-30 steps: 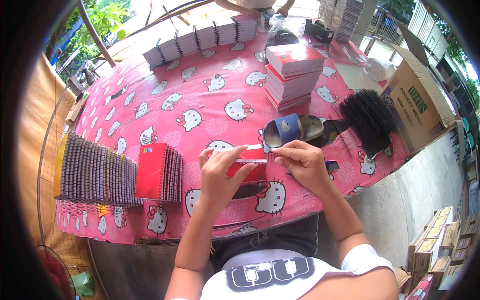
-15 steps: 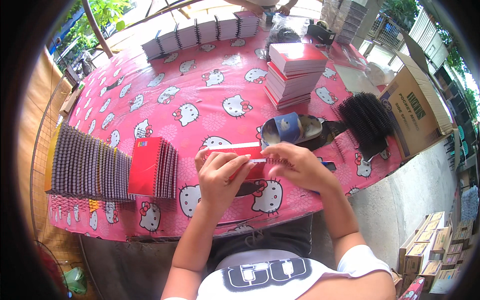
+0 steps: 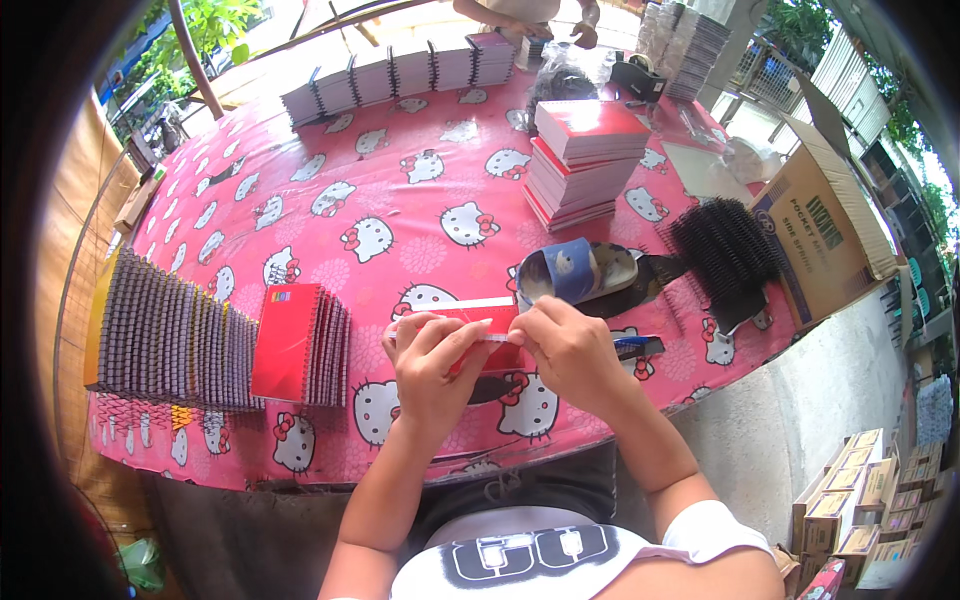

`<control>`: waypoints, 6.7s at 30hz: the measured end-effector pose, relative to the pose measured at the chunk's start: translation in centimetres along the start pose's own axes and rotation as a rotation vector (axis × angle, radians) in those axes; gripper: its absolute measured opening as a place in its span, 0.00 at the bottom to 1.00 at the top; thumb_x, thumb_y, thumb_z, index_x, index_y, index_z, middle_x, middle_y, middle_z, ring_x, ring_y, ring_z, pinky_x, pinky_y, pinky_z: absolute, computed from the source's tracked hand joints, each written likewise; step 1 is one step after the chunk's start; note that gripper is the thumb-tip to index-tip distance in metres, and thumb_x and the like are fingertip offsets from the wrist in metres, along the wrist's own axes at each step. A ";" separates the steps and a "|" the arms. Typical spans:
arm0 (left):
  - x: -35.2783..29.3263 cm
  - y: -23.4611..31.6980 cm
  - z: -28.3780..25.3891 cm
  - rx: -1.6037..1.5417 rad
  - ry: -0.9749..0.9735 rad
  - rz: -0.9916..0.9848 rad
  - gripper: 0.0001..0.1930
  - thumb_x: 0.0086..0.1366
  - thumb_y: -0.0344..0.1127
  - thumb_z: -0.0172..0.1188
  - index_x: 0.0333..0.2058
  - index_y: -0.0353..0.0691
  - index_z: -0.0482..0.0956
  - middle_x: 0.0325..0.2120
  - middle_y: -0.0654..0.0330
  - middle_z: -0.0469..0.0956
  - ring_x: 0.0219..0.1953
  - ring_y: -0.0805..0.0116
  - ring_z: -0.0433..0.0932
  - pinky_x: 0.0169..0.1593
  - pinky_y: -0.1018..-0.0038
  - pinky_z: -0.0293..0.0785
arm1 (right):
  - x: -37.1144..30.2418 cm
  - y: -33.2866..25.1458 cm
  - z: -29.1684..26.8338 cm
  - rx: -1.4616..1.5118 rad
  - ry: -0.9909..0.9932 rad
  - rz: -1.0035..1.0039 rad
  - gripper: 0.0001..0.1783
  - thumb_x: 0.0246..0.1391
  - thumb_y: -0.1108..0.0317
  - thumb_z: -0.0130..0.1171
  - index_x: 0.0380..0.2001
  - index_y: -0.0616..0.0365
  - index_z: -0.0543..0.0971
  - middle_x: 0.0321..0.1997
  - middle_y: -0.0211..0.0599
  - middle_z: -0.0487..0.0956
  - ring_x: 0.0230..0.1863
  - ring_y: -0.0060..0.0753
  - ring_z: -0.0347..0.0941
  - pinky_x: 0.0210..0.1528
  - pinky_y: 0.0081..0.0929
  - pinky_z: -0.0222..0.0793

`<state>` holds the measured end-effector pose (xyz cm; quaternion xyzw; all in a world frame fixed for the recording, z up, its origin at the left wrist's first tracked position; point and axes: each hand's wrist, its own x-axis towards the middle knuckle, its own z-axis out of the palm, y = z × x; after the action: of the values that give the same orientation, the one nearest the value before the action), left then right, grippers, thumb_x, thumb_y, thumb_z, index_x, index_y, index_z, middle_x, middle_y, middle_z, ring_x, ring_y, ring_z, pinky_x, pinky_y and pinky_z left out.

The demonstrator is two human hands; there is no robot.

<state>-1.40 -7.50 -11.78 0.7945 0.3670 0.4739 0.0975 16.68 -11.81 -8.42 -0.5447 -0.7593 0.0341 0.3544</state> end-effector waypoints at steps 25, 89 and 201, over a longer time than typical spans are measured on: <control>1.1 0.0 -0.3 -0.100 -0.079 -0.014 0.19 0.40 0.35 0.75 0.34 0.44 0.81 0.28 0.63 0.79 0.42 0.63 0.75 0.48 0.64 0.67 | 0.8 8.3 -3.1 0.537 -0.263 0.193 0.18 0.38 0.71 0.69 0.35 0.57 0.76 0.34 0.38 0.79 0.35 0.20 0.73 0.39 0.25 0.71; -3.4 1.4 -1.1 -0.312 0.077 -0.185 0.13 0.48 0.28 0.74 0.26 0.31 0.76 0.37 0.49 0.80 0.35 0.68 0.81 0.33 0.77 0.78 | -7.5 -2.6 -1.1 0.195 -0.035 0.160 0.24 0.48 0.63 0.67 0.48 0.60 0.76 0.42 0.46 0.75 0.42 0.45 0.74 0.43 0.35 0.72; 1.0 -0.6 0.2 -0.018 -0.109 -0.042 0.10 0.51 0.36 0.69 0.34 0.47 0.83 0.32 0.67 0.81 0.41 0.68 0.75 0.48 0.65 0.59 | -1.2 0.9 0.1 0.134 0.028 0.138 0.14 0.53 0.73 0.61 0.44 0.57 0.76 0.34 0.38 0.76 0.28 0.44 0.77 0.34 0.32 0.73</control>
<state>-1.26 -6.35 -11.45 0.8104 0.3735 0.4310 0.1345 17.53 -12.38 -9.50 -0.5713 -0.7109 0.1017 0.3973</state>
